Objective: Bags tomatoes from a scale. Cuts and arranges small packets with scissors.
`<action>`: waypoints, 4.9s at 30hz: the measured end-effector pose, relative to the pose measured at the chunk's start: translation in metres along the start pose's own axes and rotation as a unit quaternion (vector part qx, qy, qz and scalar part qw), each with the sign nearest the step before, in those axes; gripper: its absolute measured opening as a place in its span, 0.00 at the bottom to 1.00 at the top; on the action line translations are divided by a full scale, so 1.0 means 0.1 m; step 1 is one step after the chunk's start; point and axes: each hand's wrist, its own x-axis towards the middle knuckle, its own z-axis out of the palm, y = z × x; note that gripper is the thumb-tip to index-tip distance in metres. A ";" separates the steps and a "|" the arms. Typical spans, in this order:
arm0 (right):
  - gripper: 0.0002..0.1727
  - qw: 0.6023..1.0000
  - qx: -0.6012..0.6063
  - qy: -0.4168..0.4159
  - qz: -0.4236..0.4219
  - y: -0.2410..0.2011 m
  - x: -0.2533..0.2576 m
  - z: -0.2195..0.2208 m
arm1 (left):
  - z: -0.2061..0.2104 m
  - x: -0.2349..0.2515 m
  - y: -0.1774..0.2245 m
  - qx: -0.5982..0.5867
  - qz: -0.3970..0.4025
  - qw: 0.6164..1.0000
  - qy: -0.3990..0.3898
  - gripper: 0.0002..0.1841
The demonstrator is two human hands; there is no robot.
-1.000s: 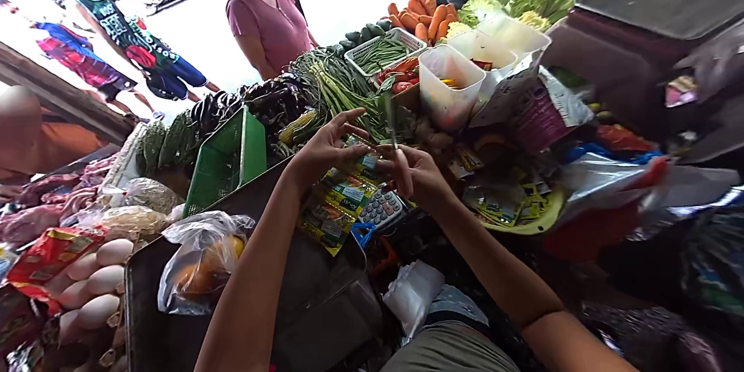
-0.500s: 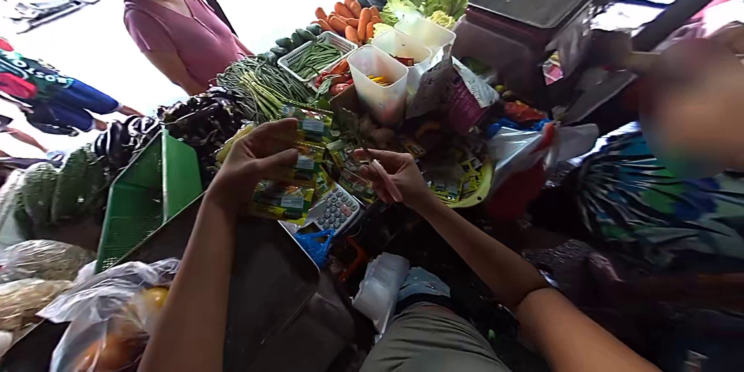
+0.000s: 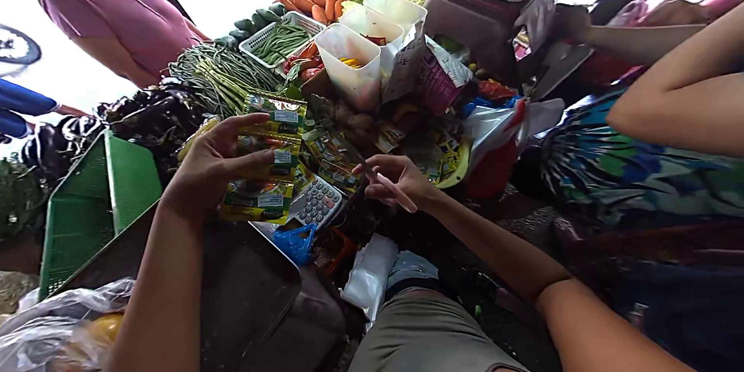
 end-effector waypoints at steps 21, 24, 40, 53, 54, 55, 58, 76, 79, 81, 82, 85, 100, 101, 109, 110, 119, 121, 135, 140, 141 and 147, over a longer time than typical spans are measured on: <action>0.31 0.998 0.012 -0.032 0.048 0.17 -0.10 -0.21 | -0.01 0.01 -0.05 0.014 0.040 0.998 0.048 0.35; 0.28 0.996 0.030 -0.062 0.058 0.17 -0.08 -0.17 | -0.02 -0.01 -0.03 0.021 0.023 0.999 0.032 0.34; 0.35 0.992 -0.050 -0.106 0.055 0.06 0.25 -0.12 | -0.06 -0.01 0.01 -0.043 0.012 0.997 -0.056 0.37; 0.34 0.984 -0.110 -0.130 0.045 -0.20 0.46 0.02 | -0.06 -0.02 0.05 -0.053 -0.010 0.994 -0.093 0.39; 0.33 0.985 -0.106 -0.132 0.045 -0.19 0.47 0.02 | -0.06 -0.02 0.05 -0.050 -0.010 0.994 -0.093 0.39; 0.33 0.985 -0.101 -0.131 0.047 -0.18 0.48 0.03 | -0.06 -0.02 0.05 -0.048 -0.010 0.994 -0.093 0.39; 0.32 0.987 -0.077 -0.133 0.050 -0.13 0.48 0.06 | -0.07 -0.02 0.04 -0.046 -0.004 0.995 -0.090 0.39; 0.28 0.983 -0.029 -0.156 0.096 -0.13 0.43 0.07 | -0.07 -0.01 0.05 -0.040 -0.001 0.994 -0.106 0.40; 0.27 0.981 -0.049 -0.162 0.092 -0.17 0.44 0.05 | -0.07 -0.02 0.06 -0.034 -0.003 0.994 -0.105 0.40; 0.27 0.982 -0.049 -0.158 0.086 -0.17 0.45 0.06 | -0.07 -0.02 0.06 -0.033 -0.003 0.995 -0.099 0.40; 0.28 0.983 -0.048 -0.156 0.085 -0.16 0.47 0.07 | -0.07 -0.02 0.06 -0.036 -0.004 0.994 -0.100 0.40; 0.32 0.982 -0.038 -0.164 0.086 -0.10 0.54 0.06 | -0.06 -0.01 0.04 -0.044 0.000 0.993 -0.108 0.39; 0.25 0.981 -0.036 -0.163 0.099 -0.15 0.79 0.20 | -0.06 -0.02 0.04 -0.069 -0.017 0.990 -0.123 0.40; 0.24 0.981 -0.040 -0.163 0.100 -0.17 0.79 0.20 | -0.06 -0.01 0.04 -0.065 -0.016 0.990 -0.121 0.40; 0.25 0.982 -0.066 -0.151 0.090 -0.11 0.68 0.14 | -0.06 0.01 0.00 -0.041 -0.002 0.992 -0.116 0.46; 0.25 0.984 -0.063 -0.144 0.080 -0.07 0.64 0.12 | -0.07 0.02 -0.02 -0.036 0.007 0.993 -0.115 0.49; 0.21 0.993 0.002 0.109 0.039 -0.05 0.81 0.20 | -0.10 0.01 0.00 0.003 -0.007 0.989 -0.145 0.49; 0.19 0.992 0.034 0.102 0.071 -0.10 0.91 0.24 | -0.09 0.00 0.04 -0.015 -0.022 0.987 -0.157 0.46; 0.22 0.885 -0.387 0.258 0.003 1.30 0.72 0.23 | -0.05 0.03 -0.05 -0.065 -0.071 0.995 0.021 0.32; 0.19 0.863 -0.437 0.252 0.009 1.48 0.70 0.22 | 0.02 0.04 -0.02 -0.109 -0.077 0.989 0.064 0.30; 0.20 0.869 -0.420 0.262 0.006 1.38 0.70 0.23 | 0.02 0.05 -0.03 -0.100 -0.073 0.989 0.076 0.29; 0.16 0.991 -0.026 0.121 -0.058 0.25 0.72 0.57 | 0.05 0.09 -0.02 -0.002 -0.071 0.995 0.066 0.27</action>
